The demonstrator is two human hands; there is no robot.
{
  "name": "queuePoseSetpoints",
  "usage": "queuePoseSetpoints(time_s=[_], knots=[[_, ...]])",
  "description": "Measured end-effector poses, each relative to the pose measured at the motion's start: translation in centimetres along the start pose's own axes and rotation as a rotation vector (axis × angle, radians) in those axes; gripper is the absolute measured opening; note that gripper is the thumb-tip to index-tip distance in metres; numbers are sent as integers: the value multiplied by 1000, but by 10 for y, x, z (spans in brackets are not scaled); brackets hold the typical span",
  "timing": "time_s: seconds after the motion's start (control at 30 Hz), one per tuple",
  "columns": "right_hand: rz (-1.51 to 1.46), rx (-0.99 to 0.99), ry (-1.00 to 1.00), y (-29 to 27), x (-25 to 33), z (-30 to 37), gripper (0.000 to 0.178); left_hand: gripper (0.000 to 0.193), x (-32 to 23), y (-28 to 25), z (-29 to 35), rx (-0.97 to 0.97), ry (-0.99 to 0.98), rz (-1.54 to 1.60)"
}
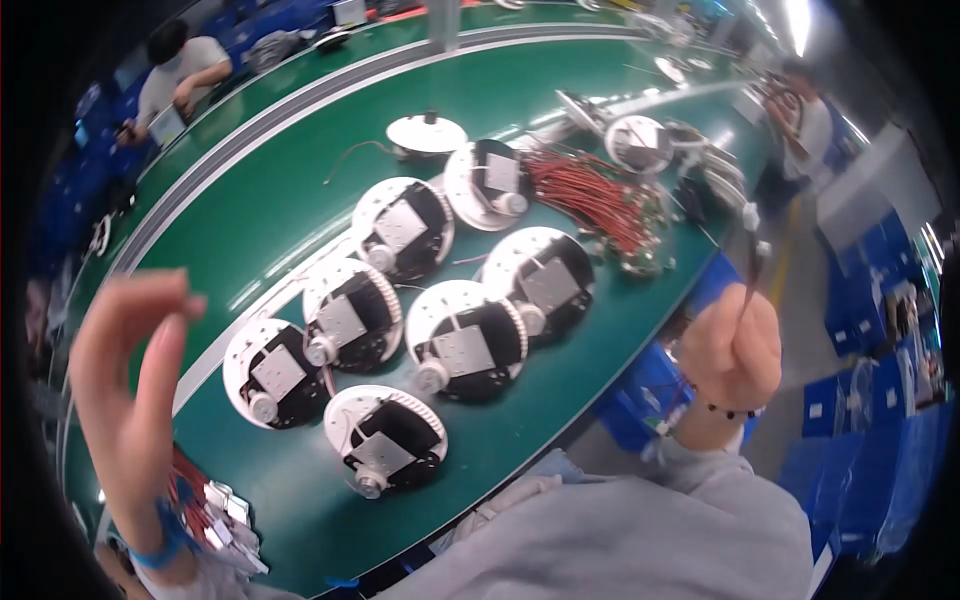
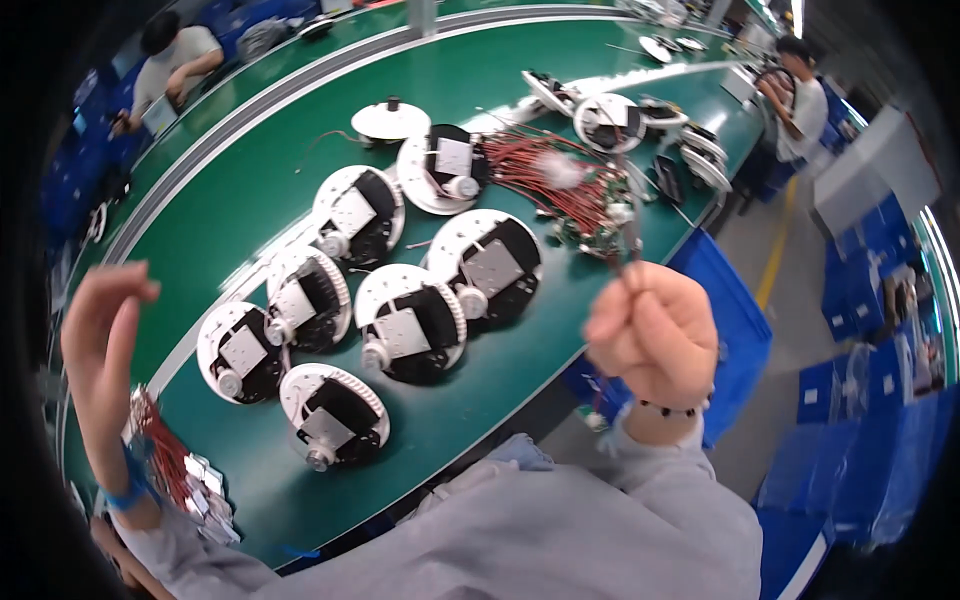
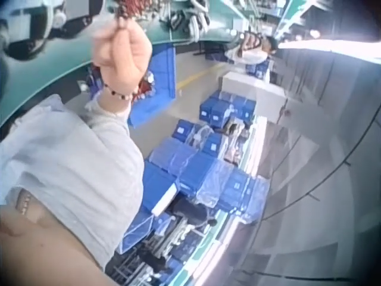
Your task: Assembling round electronic components by attaching wires and white plastic housings.
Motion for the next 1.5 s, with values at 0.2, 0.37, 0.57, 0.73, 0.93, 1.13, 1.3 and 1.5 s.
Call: queuePoseSetpoints(time_s=[0.2, 0.37, 0.57, 0.73, 0.93, 1.13, 1.3, 1.5], knots=[[570, -342, 295, -17, -37, 24, 18, 16, 71, 82, -112, 143, 398, -499], [1364, 27, -210, -2, -70, 34, 20, 34, 113, 205, -168, 373, 325, -547], [1361, -580, -411, -35, -45, 54, 15, 18, 149, 304, -194, 222, 406, -762], [1194, -606, -292, -59, -38, 26, 18, 15, 163, 292, -204, 118, 290, -765], [1508, -333, -219, -111, -64, -44, 12, 26, 148, 186, -205, -77, -31, -479], [1010, -338, -137, -63, -63, -70, 10, 28, 142, 64, -149, -162, -100, -58], [-107, 294, -58, 22, -6, -58, 11, 24, 108, -52, -65, -119, -269, 123], [-203, 506, 926, 153, -110, -46, 20, 24, 64, -115, 70, -314, -455, 23]])
Point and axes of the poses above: each hand's wrist, its own z-axis away from the middle knuckle, its own y-axis out of the palm, x = y × z, the point moved 1 cm from there along -z, towards the middle knuckle, and after that the axes turned 3 degrees about -z, right-handed, at the moved point
